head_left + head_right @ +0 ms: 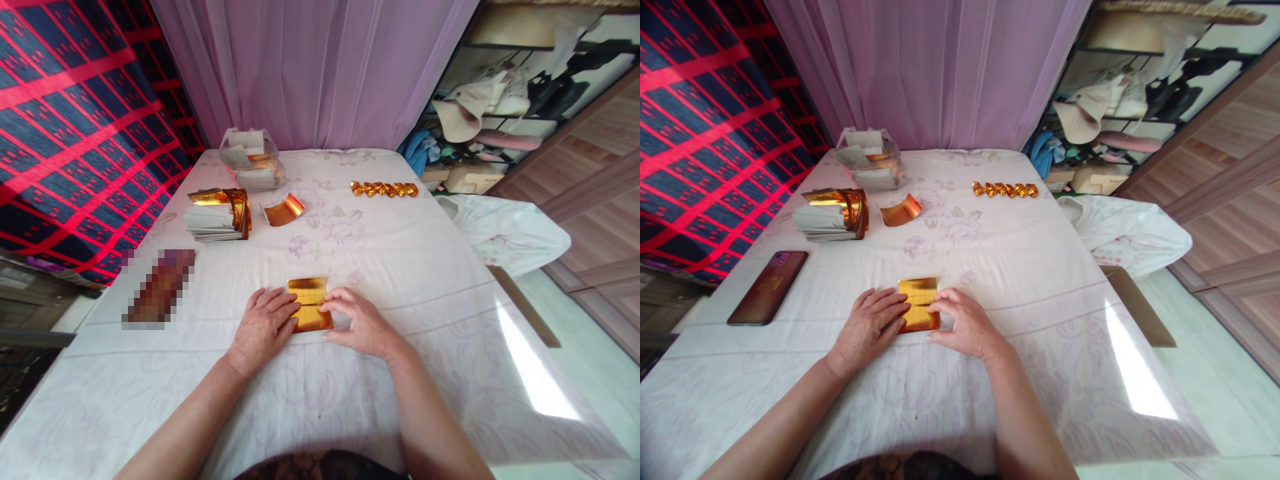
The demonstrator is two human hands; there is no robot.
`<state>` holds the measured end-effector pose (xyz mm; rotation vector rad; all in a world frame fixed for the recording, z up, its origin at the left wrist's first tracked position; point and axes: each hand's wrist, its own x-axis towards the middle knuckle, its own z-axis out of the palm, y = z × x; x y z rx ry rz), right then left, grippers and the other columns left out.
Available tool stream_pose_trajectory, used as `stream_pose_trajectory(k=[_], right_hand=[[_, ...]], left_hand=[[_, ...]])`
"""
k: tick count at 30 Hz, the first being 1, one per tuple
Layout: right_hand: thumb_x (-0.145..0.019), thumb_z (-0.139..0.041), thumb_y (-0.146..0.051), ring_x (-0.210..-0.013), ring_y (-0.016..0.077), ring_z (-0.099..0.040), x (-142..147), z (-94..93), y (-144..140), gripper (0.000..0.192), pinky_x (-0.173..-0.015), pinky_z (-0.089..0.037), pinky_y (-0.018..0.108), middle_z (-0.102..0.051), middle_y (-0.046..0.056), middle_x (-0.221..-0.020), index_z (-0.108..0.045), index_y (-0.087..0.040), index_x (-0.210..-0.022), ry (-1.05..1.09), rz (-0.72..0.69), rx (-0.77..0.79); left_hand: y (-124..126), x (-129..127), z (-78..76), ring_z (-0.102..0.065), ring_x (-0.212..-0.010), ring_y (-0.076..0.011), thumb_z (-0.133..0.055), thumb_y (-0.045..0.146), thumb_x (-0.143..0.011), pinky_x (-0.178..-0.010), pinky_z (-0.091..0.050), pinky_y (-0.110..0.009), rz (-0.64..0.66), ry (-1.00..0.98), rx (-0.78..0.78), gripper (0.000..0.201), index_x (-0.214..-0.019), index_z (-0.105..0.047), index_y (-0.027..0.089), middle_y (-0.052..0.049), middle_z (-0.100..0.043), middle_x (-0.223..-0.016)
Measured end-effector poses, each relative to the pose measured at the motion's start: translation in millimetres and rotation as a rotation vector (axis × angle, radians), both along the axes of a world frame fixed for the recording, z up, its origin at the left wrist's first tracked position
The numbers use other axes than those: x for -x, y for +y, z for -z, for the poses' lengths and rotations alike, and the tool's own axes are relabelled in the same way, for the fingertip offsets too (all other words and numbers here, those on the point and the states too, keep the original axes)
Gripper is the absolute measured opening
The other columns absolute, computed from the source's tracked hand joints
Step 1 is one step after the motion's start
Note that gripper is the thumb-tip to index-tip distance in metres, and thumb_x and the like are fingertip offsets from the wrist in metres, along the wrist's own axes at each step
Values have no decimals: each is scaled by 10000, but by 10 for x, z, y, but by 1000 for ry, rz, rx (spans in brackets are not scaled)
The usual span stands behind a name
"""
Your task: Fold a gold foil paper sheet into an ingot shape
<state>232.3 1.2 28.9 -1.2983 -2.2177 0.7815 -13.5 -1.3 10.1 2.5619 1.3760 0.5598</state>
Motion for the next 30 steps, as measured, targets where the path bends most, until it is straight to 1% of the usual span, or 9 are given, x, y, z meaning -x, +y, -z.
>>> stream_pose_trajectory(k=[4,7,12,17,20,25,28,30], right_hand=[[-733,-738,-148,-972,174,-659,-2,71,4,175,-881,-520,327,-660,28,-1092,-751,-262,-865,12,17,-27],[-769,-715,-156,-921,156,-667,3,105,8,113,-839,-522,301,-672,23,-1046,-755,-253,-812,32,15,-51],[-815,-673,-166,-866,139,-667,41,110,10,112,-807,-511,277,-698,2,-968,-741,-255,-807,44,35,-102],[-855,-626,-180,-840,144,-663,93,147,13,100,-783,-500,271,-718,1,-885,-699,-238,-817,72,88,-138],[-875,-600,-199,-832,144,-651,110,163,16,97,-773,-491,270,-708,7,-877,-676,-233,-825,87,106,-141],[-912,-543,-227,-836,147,-633,133,177,23,133,-758,-474,262,-690,20,-887,-646,-225,-829,90,136,-148],[-918,-531,-242,-784,145,-618,160,190,27,152,-724,-455,256,-671,14,-838,-634,-220,-809,47,184,-160],[-916,-533,-248,-735,139,-607,184,197,27,157,-685,-436,250,-653,3,-796,-626,-219,-793,15,229,-167]], left_hand=[[-1,5,16,-560,-1227,-289,-562,282,-918,-1078,-339,-559,-1,-10,-2,268,-1153,-690,261,-58,-689,-1242],[-1,7,18,-555,-1233,-291,-565,277,-920,-1077,-333,-560,1,0,-4,267,-1158,-684,258,-53,-687,-1249],[-1,0,3,-562,-1223,-282,-526,281,-947,-1072,-339,-551,5,2,-10,262,-1153,-686,259,-50,-690,-1245],[9,-2,-15,-572,-1211,-265,-471,262,-973,-1066,-352,-526,15,1,-14,276,-1143,-688,258,-46,-697,-1233],[19,3,-21,-574,-1208,-264,-461,249,-971,-1060,-356,-528,23,-5,-5,282,-1148,-681,260,-46,-692,-1241],[22,10,-29,-564,-1218,-265,-443,158,-934,-1056,-356,-536,24,-2,12,333,-1155,-669,263,-44,-683,-1255],[19,15,-38,-559,-1221,-266,-424,139,-930,-1053,-360,-540,35,2,14,349,-1157,-661,255,-41,-677,-1264],[18,15,-42,-557,-1222,-269,-415,143,-935,-1054,-361,-540,42,4,9,327,-1114,-671,239,-46,-674,-1268]])
